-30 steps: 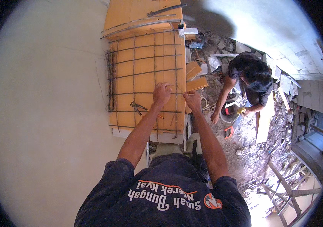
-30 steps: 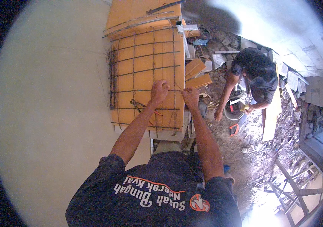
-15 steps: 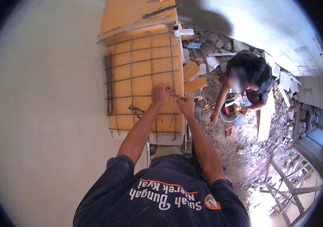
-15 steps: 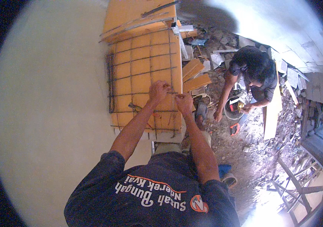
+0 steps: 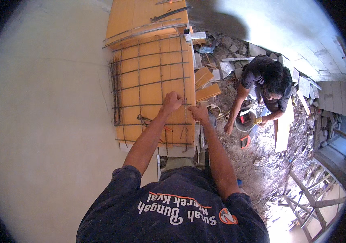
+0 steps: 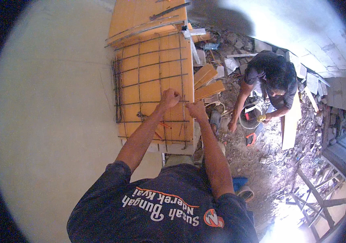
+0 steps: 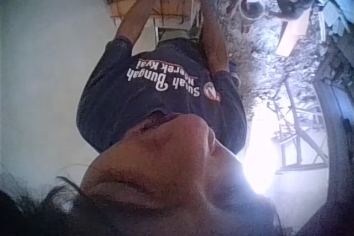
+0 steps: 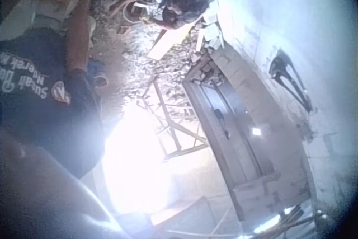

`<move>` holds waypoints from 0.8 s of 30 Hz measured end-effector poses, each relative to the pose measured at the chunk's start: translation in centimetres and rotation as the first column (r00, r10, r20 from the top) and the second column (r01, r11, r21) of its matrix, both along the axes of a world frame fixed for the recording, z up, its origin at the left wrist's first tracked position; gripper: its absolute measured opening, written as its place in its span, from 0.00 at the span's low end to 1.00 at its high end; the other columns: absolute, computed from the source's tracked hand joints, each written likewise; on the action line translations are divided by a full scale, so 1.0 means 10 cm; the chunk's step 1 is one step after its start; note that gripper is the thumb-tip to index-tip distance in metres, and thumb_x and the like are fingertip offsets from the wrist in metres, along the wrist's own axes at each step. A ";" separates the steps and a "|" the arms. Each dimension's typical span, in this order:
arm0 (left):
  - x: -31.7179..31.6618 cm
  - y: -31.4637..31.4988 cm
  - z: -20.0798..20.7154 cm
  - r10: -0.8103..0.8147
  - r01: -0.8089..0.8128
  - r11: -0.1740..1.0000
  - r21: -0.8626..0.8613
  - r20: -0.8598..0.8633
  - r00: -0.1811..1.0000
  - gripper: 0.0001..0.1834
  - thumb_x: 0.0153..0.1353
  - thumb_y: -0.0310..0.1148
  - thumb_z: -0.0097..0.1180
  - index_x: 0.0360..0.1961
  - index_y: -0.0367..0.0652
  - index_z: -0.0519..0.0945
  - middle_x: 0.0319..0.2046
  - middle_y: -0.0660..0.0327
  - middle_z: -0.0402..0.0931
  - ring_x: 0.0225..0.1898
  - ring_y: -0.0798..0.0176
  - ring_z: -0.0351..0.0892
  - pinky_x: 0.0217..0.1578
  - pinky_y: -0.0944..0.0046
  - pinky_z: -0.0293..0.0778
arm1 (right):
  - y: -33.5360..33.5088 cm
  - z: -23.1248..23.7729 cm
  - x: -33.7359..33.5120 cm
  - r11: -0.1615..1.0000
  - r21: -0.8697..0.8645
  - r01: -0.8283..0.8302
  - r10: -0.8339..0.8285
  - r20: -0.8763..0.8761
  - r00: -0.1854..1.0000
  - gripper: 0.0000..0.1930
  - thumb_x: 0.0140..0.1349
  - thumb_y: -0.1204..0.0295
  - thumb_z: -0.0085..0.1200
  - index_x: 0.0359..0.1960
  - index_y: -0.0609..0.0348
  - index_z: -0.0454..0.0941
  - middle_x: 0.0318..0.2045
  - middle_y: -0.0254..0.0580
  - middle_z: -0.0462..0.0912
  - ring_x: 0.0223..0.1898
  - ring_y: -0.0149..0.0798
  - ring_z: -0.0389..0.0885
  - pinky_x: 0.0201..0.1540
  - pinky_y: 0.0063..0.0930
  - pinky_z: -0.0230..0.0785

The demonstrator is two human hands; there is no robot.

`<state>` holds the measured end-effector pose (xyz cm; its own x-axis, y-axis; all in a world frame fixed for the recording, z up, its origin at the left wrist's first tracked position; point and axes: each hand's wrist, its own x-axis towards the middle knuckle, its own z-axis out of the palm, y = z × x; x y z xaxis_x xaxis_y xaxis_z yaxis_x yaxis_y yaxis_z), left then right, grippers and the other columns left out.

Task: The person uses pliers to twist wire ties around the intersections of a metal rebar grid laid on a wooden board. They repeatedly bend the wire and secure the grid structure while another person works in the background.

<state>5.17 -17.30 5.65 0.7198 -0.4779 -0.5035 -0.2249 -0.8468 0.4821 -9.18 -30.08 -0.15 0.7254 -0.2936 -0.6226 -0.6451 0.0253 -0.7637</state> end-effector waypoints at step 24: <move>0.10 -0.26 0.21 -0.059 0.066 0.839 0.540 -0.031 0.998 0.28 0.54 0.50 0.63 0.50 0.41 0.83 0.53 0.49 0.81 0.58 0.44 0.78 0.56 0.38 0.69 | 0.00 0.32 -0.10 0.917 -0.399 0.011 0.052 0.147 0.988 0.18 0.56 0.64 0.64 0.47 0.56 0.83 0.32 0.52 0.84 0.38 0.54 0.84 0.44 0.47 0.76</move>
<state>6.18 -19.90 7.73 0.6895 -0.1712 -0.7037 -0.2836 -0.9579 -0.0449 -10.21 -30.07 3.07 0.8104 -0.4776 -0.3393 -0.5178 -0.3130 -0.7962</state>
